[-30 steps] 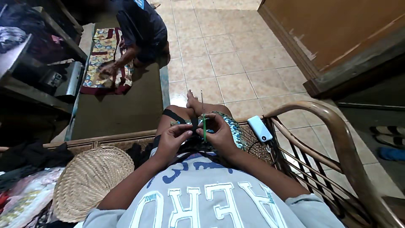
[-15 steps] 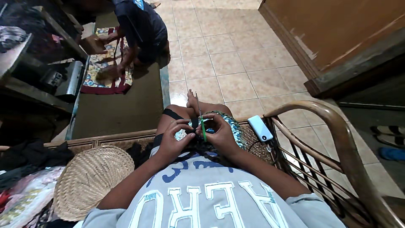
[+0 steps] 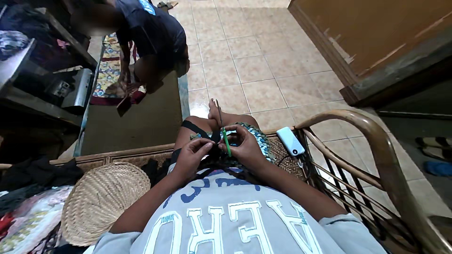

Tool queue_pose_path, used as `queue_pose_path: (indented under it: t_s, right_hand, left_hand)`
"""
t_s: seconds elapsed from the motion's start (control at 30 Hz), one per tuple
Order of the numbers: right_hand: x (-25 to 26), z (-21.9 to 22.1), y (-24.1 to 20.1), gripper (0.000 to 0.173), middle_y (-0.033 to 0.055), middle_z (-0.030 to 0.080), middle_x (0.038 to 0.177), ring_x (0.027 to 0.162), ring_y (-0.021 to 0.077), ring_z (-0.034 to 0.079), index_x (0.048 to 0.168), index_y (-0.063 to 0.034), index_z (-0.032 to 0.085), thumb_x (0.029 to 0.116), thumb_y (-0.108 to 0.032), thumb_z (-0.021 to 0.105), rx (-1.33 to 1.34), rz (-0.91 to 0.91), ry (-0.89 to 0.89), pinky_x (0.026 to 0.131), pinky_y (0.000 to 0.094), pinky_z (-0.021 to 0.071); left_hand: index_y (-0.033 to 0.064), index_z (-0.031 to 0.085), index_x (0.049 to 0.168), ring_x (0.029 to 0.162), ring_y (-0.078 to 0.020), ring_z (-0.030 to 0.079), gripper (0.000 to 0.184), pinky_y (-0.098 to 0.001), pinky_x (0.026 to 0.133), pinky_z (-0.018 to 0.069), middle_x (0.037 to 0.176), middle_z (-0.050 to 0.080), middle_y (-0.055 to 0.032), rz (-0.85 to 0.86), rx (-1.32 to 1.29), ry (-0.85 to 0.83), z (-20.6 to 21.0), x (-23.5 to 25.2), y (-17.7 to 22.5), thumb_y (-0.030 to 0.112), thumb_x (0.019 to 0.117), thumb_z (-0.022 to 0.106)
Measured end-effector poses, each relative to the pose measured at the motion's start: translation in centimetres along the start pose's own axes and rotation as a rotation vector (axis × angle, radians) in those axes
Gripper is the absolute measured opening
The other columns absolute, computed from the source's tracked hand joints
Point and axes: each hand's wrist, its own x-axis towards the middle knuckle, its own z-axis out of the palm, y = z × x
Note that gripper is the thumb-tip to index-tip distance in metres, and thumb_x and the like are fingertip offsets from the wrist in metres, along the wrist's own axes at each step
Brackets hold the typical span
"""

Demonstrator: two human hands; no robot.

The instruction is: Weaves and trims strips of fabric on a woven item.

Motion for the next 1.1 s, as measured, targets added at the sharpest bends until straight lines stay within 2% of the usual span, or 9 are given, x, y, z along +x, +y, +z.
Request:
queue_pose_path:
  t_s: [0.23,0.43,0.57,0.67,0.77,0.87,1.0,1.1]
  right_hand:
    - [0.1,0.0,0.2,0.051,0.0036,0.071,0.092,0.077,0.0073,0.069,0.124,-0.0033,0.057,0.0782,0.007,0.078,-0.008,0.000,-0.004,0.071,0.0229,0.0592]
    - [0.2,0.2,0.5,0.050,0.0034,0.071,0.092,0.077,0.0066,0.069,0.121,-0.0019,0.059,0.0766,0.008,0.079,-0.045,-0.037,0.006,0.072,0.0224,0.0597]
    - [0.1,0.0,0.8,0.045,0.0055,0.069,0.101,0.083,0.0077,0.069,0.122,-0.0008,0.060,0.0810,0.003,0.078,-0.081,-0.082,0.043,0.077,0.0242,0.0604]
    - [-0.5,-0.9,0.1,0.042,0.0015,0.070,0.102,0.086,0.0062,0.069,0.124,-0.0026,0.061,0.0873,-0.014,0.078,-0.054,-0.065,-0.029,0.080,0.0249,0.0600]
    - [-2.0,-1.7,-1.6,0.044,-0.0059,0.069,0.095,0.082,0.0047,0.068,0.119,-0.0047,0.061,0.0911,-0.037,0.074,0.053,0.136,-0.300,0.078,0.0247,0.0596]
    - [-2.9,-2.0,-1.8,0.049,-0.0073,0.068,0.087,0.075,0.0048,0.068,0.115,-0.0084,0.062,0.0901,-0.050,0.072,0.044,0.293,-0.455,0.072,0.0237,0.0594]
    - [-3.2,-1.8,-1.3,0.045,-0.0073,0.067,0.085,0.073,0.0043,0.067,0.115,-0.0100,0.061,0.0936,-0.048,0.069,0.062,0.309,-0.470,0.068,0.0212,0.0582]
    - [-3.3,-1.7,-1.3,0.043,-0.0067,0.067,0.086,0.073,0.0045,0.067,0.115,-0.0097,0.060,0.0948,-0.047,0.067,0.078,0.297,-0.466,0.067,0.0210,0.0578]
  left_hand:
    - [0.0001,0.070,0.107,0.086,-0.0067,0.069,0.013,-0.0267,0.083,0.0587,0.095,0.072,-0.0013,0.004,0.018,0.014,0.0,-0.1,0.0,0.005,0.0987,0.061]
    - [-0.0018,0.070,0.106,0.085,-0.0055,0.069,0.013,-0.0252,0.083,0.0596,0.095,0.073,-0.0021,0.095,0.091,0.000,0.1,-0.2,0.2,-0.001,0.0936,0.066]
    - [-0.0023,0.070,0.107,0.086,-0.0052,0.069,0.014,-0.0247,0.083,0.0598,0.097,0.073,-0.0025,0.148,0.156,0.068,-0.2,0.0,-0.2,-0.001,0.0932,0.067]
    - [-0.0032,0.070,0.107,0.088,-0.0068,0.070,0.015,-0.0266,0.084,0.0598,0.099,0.073,-0.0055,0.277,0.289,0.179,-1.4,1.0,-0.7,0.003,0.0930,0.068]
    - [-0.0043,0.071,0.106,0.095,-0.0126,0.069,0.017,-0.0300,0.087,0.0588,0.104,0.070,-0.0119,0.336,0.409,0.275,-2.9,2.0,-0.7,0.007,0.0926,0.069]
    - [-0.0033,0.073,0.104,0.097,-0.0135,0.069,0.017,-0.0306,0.090,0.0583,0.102,0.072,-0.0118,0.496,0.528,0.306,-4.0,2.7,-0.6,0.008,0.0920,0.071]
    - [0.0000,0.075,0.100,0.096,-0.0142,0.069,0.011,-0.0283,0.089,0.0583,0.100,0.072,-0.0113,0.837,0.708,0.290,-4.1,3.0,-0.3,0.007,0.0917,0.073]
    - [0.0073,0.077,0.097,0.097,-0.0168,0.068,0.007,-0.0297,0.091,0.0558,0.097,0.070,-0.0101,0.995,0.867,0.276,-3.9,2.7,-0.3,0.012,0.0936,0.072]
